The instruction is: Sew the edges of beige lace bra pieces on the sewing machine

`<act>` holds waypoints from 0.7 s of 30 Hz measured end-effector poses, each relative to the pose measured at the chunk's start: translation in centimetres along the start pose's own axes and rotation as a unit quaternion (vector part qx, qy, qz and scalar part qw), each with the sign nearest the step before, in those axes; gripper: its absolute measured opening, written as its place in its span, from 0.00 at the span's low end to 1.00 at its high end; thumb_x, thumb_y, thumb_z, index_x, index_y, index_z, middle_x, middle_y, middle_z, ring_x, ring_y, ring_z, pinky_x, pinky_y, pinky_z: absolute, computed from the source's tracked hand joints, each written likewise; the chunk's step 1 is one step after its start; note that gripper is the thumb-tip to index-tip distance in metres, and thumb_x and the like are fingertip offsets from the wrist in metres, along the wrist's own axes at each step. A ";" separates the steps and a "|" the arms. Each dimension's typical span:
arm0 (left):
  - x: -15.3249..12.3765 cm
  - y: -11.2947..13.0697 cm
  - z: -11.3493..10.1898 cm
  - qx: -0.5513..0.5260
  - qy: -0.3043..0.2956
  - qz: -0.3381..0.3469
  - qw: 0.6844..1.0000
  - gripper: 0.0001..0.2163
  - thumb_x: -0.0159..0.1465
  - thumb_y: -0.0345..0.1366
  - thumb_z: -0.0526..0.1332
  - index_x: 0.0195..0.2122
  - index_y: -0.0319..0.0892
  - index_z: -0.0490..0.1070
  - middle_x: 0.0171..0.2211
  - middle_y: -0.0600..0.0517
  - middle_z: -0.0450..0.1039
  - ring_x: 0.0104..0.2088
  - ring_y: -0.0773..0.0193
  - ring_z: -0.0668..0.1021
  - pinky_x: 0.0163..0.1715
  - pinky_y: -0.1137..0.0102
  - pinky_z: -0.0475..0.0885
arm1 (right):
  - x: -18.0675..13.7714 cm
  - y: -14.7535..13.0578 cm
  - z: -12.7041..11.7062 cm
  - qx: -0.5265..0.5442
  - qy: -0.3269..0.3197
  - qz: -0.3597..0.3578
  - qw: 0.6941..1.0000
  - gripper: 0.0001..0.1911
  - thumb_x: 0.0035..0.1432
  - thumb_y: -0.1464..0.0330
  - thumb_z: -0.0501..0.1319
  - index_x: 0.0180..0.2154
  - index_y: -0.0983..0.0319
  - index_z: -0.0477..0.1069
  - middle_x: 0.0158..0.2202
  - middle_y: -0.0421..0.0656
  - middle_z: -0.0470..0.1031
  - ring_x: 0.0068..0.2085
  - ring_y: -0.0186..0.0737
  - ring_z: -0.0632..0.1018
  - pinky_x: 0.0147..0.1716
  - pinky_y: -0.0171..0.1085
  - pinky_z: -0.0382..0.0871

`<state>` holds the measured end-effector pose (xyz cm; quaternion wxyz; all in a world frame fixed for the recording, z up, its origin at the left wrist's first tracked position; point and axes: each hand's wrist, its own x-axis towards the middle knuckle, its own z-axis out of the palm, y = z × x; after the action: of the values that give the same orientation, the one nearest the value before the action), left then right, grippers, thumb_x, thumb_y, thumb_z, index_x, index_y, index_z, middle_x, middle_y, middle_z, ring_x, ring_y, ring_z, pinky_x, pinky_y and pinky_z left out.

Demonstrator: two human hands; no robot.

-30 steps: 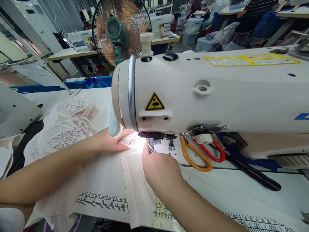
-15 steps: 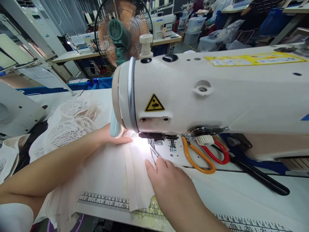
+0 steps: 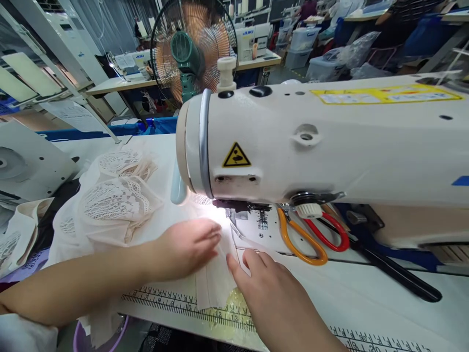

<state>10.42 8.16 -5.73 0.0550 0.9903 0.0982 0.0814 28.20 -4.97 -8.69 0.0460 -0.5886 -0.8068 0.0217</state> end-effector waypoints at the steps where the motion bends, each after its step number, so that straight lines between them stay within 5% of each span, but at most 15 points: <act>1: -0.4 1.0 0.4 0.004 -0.016 0.024 1.000 0.14 0.66 0.37 0.49 0.38 0.33 0.70 0.40 0.41 0.70 0.34 0.61 0.73 0.30 0.67 0.70 | -0.2 0.1 0.1 0.002 -0.003 -0.006 1.000 0.35 0.40 0.85 0.52 0.52 0.58 0.66 0.32 0.41 0.69 0.33 0.39 0.72 0.29 0.35 0.65; 5: -1.6 2.0 1.5 0.042 -0.044 0.088 0.994 0.15 0.63 0.41 0.54 0.42 0.33 0.70 0.42 0.43 0.70 0.35 0.60 0.72 0.29 0.66 0.69 | -0.4 0.4 0.2 0.007 -0.005 -0.016 1.000 0.37 0.42 0.86 0.51 0.54 0.56 0.64 0.32 0.40 0.69 0.33 0.37 0.71 0.29 0.33 0.65; 12: -1.6 -0.5 1.4 0.065 -0.010 0.110 0.992 0.13 0.67 0.34 0.49 0.48 0.37 0.68 0.46 0.45 0.70 0.38 0.61 0.71 0.32 0.66 0.66 | 0.2 0.2 0.9 0.017 0.009 0.010 1.000 0.33 0.44 0.86 0.51 0.50 0.57 0.68 0.30 0.41 0.66 0.32 0.38 0.69 0.29 0.35 0.63; 17: -1.1 -1.1 1.4 0.031 0.016 0.131 0.991 0.12 0.67 0.30 0.49 0.37 0.38 0.72 0.44 0.47 0.72 0.43 0.62 0.71 0.45 0.63 0.65 | 0.9 0.3 1.4 0.010 0.018 0.022 1.000 0.35 0.42 0.86 0.50 0.50 0.56 0.67 0.29 0.40 0.63 0.29 0.36 0.66 0.26 0.33 0.57; 21: -0.9 -1.1 1.3 0.003 -0.002 0.141 0.990 0.15 0.68 0.30 0.48 0.33 0.38 0.74 0.40 0.49 0.75 0.41 0.64 0.73 0.43 0.69 0.68 | 1.3 0.3 0.6 -0.015 -0.012 0.030 0.999 0.35 0.43 0.86 0.51 0.52 0.55 0.66 0.26 0.39 0.62 0.27 0.36 0.65 0.24 0.33 0.51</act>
<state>9.60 8.91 -7.30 0.0397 0.9946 -0.0426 0.0862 28.03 -3.60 -9.24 0.0265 -0.6131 -0.7893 0.0183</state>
